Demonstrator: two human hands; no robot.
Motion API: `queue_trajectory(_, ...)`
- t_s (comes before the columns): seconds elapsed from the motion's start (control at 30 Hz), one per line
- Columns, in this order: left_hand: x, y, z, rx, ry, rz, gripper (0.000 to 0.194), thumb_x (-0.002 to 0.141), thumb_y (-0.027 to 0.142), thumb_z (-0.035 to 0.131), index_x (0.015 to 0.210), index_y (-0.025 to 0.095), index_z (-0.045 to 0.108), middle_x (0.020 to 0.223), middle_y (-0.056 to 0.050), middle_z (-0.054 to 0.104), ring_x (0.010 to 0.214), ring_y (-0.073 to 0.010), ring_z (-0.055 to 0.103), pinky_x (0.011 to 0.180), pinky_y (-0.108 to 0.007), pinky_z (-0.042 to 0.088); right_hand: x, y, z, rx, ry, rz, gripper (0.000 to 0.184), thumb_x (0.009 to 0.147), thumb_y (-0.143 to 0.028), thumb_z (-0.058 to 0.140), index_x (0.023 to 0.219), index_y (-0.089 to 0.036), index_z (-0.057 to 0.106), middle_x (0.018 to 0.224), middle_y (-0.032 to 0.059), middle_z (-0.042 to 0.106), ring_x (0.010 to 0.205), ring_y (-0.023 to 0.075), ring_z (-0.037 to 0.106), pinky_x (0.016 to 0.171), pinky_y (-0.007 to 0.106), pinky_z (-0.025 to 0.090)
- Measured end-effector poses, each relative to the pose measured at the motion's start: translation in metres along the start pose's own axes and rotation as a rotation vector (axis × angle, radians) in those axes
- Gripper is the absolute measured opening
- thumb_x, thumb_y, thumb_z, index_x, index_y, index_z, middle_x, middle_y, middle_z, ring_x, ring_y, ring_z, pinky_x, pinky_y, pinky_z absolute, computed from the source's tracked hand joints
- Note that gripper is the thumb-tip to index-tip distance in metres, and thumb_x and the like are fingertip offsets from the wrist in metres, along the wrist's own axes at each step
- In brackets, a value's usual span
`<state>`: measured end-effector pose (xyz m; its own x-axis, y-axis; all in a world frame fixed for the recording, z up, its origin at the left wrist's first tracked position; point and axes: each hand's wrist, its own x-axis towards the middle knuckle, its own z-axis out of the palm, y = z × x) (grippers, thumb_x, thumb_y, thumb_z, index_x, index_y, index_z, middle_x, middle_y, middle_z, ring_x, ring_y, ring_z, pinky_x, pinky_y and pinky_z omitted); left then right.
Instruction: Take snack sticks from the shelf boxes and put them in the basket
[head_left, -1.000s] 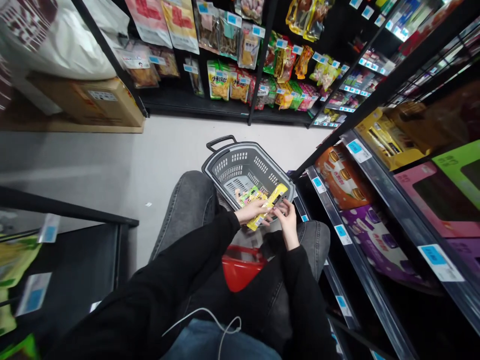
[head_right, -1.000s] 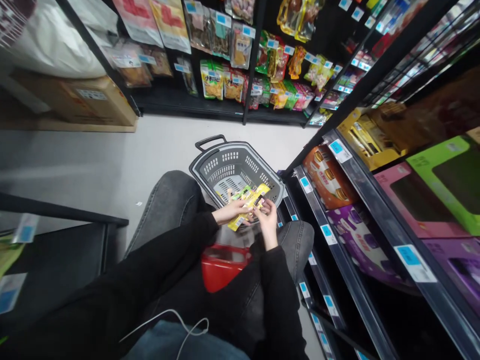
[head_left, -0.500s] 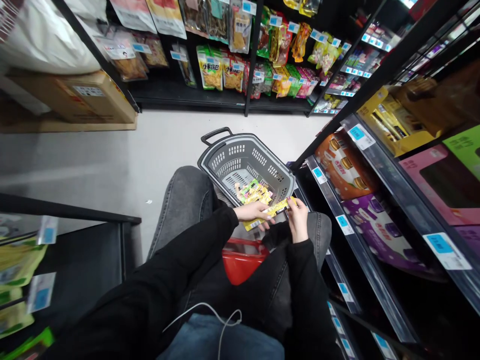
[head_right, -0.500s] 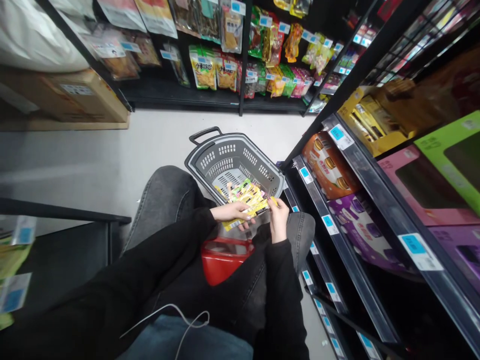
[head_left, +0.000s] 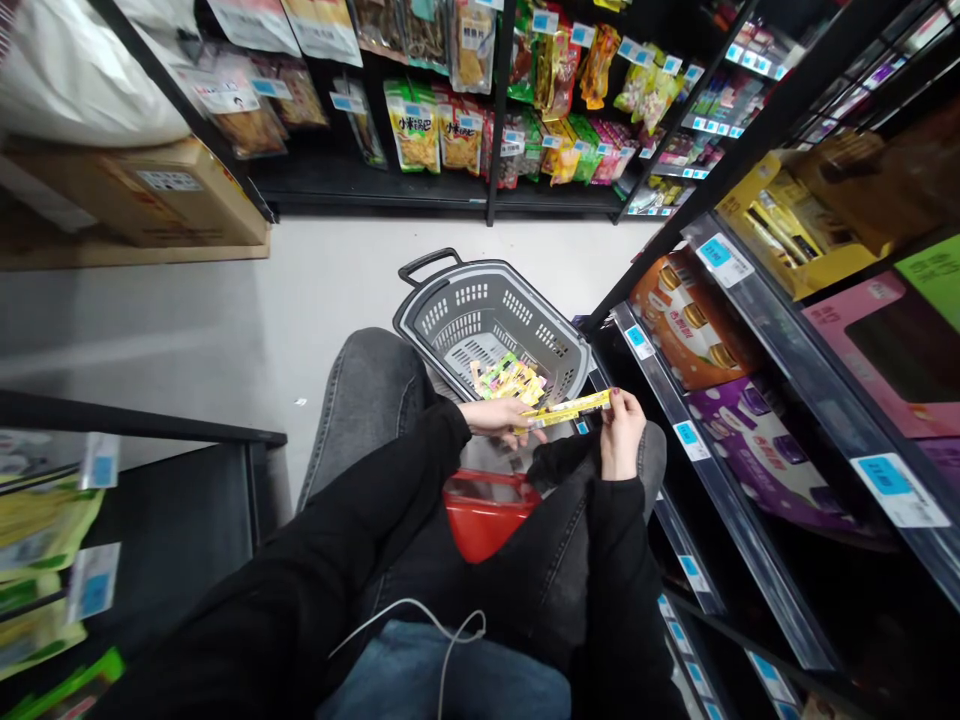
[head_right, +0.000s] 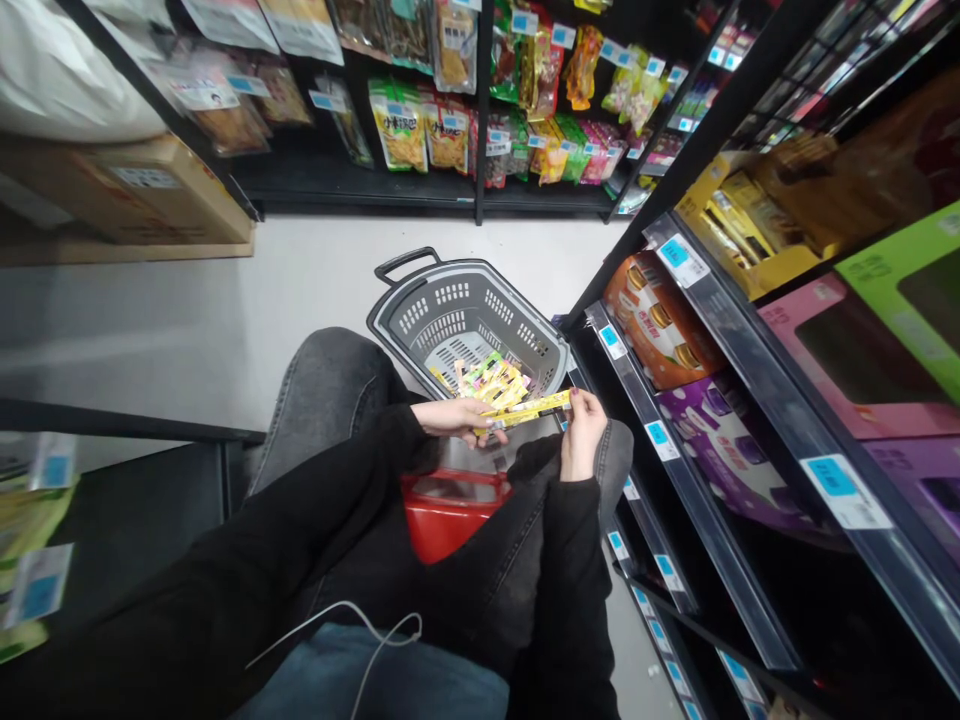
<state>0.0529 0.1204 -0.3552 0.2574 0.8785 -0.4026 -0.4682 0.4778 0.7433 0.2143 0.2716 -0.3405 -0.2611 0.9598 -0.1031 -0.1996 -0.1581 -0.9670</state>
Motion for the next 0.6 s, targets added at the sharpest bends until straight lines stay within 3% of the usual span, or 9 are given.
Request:
queue_trajectory(0.07,-0.003,0.003,0.004,0.010,0.034,0.021,0.041,0.076,0.047,0.061,0.090,0.009,0.066,0.084,-0.011,0.068,0.049,-0.0068,0.047,0.046,-0.021,0.039,-0.002,-0.003,0.000,0.029,-0.065,0.001,0.029,0.059,-0.038,0.073,0.072,-0.015,0.060,0.056,-0.0055,0.055,0.039,0.0015,0.029,0.040,0.018,0.024)
queue_trajectory(0.17,-0.002,0.005,0.006,0.192,0.189,0.090,0.044,0.075,0.048,0.060,0.092,0.008,0.068,0.073,-0.008,0.064,0.049,-0.0077,0.045,0.044,-0.021,0.034,-0.005,-0.005,0.001,0.049,-0.155,-0.014,0.028,0.066,-0.042,0.069,0.073,-0.016,0.060,0.072,0.0001,0.063,0.048,0.0043,0.045,0.049,0.019,0.037)
queue_trajectory(0.3,0.005,0.002,-0.004,0.405,0.401,0.163,0.038,0.063,0.035,0.071,0.091,0.009,0.066,0.071,-0.002,0.062,0.060,-0.0106,0.052,0.054,-0.021,0.040,-0.008,-0.002,0.002,-0.067,-0.218,-0.086,0.026,0.068,-0.038,0.068,0.082,-0.016,0.064,0.089,0.0039,0.066,0.075,0.0123,0.060,0.072,0.027,0.048)
queue_trajectory(0.4,0.008,0.000,-0.011,0.546,0.536,0.176,0.034,0.061,0.032,0.071,0.087,0.010,0.067,0.067,0.000,0.060,0.062,-0.0121,0.053,0.058,-0.021,0.040,-0.008,0.001,0.002,-0.212,-0.196,-0.140,0.040,0.066,-0.033,0.071,0.101,-0.015,0.064,0.096,0.0064,0.067,0.083,0.0160,0.062,0.080,0.032,0.049)
queue_trajectory(0.5,0.008,0.001,-0.013,0.719,0.613,0.150,0.033,0.062,0.035,0.071,0.085,0.011,0.068,0.064,0.000,0.060,0.064,-0.0147,0.055,0.060,-0.023,0.040,-0.004,0.000,0.004,-0.295,-0.190,-0.185,0.044,0.067,-0.033,0.070,0.106,-0.013,0.063,0.098,0.0102,0.068,0.089,0.0194,0.064,0.084,0.035,0.050)
queue_trajectory(0.6,0.008,-0.002,-0.013,0.905,0.663,0.099,0.030,0.071,0.037,0.064,0.085,0.011,0.069,0.076,-0.007,0.065,0.079,-0.0215,0.059,0.072,-0.028,0.043,0.006,-0.004,0.011,-0.417,-0.230,-0.265,0.041,0.070,-0.032,0.066,0.106,-0.012,0.065,0.103,0.0116,0.068,0.092,0.0207,0.064,0.085,0.035,0.050)
